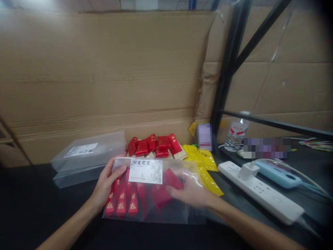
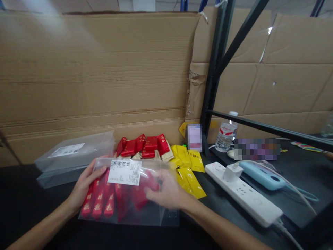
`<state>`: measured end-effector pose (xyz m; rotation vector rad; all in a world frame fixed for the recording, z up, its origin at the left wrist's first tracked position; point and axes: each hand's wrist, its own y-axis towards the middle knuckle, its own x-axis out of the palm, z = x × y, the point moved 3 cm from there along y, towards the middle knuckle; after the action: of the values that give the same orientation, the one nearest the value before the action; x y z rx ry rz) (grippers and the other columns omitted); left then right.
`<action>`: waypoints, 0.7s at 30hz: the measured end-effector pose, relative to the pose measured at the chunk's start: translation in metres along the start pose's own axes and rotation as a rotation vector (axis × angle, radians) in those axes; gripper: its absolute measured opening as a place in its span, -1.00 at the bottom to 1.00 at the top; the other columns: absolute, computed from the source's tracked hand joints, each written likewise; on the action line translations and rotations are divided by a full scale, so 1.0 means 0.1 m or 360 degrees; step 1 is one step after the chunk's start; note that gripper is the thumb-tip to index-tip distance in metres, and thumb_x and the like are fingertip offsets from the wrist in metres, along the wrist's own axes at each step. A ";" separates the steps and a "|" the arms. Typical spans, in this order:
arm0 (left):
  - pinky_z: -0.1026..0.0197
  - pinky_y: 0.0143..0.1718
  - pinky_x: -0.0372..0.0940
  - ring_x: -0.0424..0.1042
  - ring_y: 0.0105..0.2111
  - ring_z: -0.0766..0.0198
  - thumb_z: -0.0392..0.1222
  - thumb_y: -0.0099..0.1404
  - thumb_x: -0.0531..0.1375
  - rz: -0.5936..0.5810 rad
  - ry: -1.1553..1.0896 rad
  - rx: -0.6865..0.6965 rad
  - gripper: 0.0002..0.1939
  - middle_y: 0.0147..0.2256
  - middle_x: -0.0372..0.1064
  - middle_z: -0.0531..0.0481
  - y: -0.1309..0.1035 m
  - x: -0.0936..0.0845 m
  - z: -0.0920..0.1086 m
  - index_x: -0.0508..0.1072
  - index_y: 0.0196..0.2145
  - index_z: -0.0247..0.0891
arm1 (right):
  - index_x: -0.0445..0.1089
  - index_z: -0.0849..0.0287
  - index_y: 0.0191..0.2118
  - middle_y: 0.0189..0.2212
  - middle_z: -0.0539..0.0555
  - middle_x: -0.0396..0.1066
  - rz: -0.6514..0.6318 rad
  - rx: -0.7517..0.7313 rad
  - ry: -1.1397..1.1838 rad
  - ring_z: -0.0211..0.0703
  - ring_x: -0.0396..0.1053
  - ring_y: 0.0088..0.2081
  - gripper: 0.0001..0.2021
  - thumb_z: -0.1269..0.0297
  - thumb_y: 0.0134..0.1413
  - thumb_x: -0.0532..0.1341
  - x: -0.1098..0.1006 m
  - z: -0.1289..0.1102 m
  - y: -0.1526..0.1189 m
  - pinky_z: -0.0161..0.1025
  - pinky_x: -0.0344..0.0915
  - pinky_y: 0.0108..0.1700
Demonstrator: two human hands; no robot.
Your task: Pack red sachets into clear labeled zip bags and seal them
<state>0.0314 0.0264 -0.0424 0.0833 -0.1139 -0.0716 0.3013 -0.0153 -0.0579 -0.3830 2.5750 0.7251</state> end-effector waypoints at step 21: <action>0.13 -0.15 0.42 0.52 -0.06 0.00 0.06 0.19 0.39 -0.0044 0.0168 0.0215 -0.42 -0.06 0.54 -0.02 -0.01 0.00 -0.01 0.39 0.12 -0.08 | 0.39 -0.02 0.22 -0.03 0.11 0.52 -0.0429 0.0171 0.0658 -0.20 0.49 -0.28 -0.49 0.14 0.16 0.37 0.10 -0.08 0.05 -0.47 0.38 -0.58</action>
<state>0.0317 0.0254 -0.0439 0.2235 -0.0120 -0.0870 0.2885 -0.0170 -0.0543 -0.9066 2.8418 0.4433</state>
